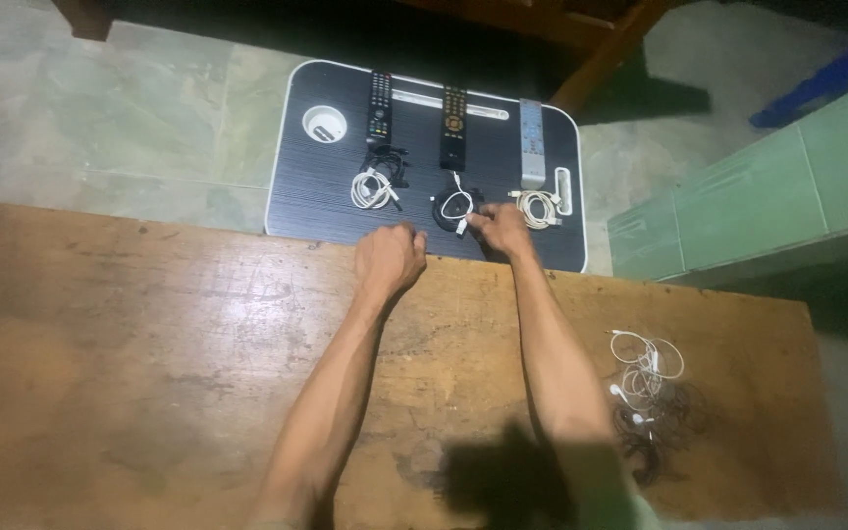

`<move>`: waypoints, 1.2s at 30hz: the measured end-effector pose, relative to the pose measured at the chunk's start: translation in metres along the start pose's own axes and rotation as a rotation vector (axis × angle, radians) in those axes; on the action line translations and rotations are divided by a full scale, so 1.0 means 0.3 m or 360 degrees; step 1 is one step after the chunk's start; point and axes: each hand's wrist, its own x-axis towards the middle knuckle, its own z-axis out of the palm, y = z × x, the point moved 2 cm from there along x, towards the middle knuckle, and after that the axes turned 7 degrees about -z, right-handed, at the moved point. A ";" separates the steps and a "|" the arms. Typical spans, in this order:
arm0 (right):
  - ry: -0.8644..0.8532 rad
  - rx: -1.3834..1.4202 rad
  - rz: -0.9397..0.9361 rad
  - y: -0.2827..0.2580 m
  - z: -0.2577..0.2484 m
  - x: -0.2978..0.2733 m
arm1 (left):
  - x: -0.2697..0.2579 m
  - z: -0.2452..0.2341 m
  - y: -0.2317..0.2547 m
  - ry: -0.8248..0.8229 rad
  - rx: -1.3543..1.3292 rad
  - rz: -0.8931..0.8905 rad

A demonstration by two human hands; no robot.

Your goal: Organizing and arranging various remote controls and tangled charging cables on a small table.

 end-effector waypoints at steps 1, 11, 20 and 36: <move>-0.0007 0.0002 -0.0009 0.000 0.004 0.001 | 0.003 0.003 -0.002 0.0006 0.0004 -0.0009; 0.0160 0.0107 -0.0138 0.002 -0.005 -0.009 | 0.009 0.005 -0.015 0.0013 -0.0014 -0.0022; 0.0311 0.0144 -0.0070 -0.003 -0.033 -0.056 | 0.202 0.080 -0.220 0.0096 -0.0056 -0.0300; 0.0310 0.0283 0.0038 -0.064 -0.072 -0.091 | 0.440 0.275 -0.487 -0.0189 0.0271 -0.0319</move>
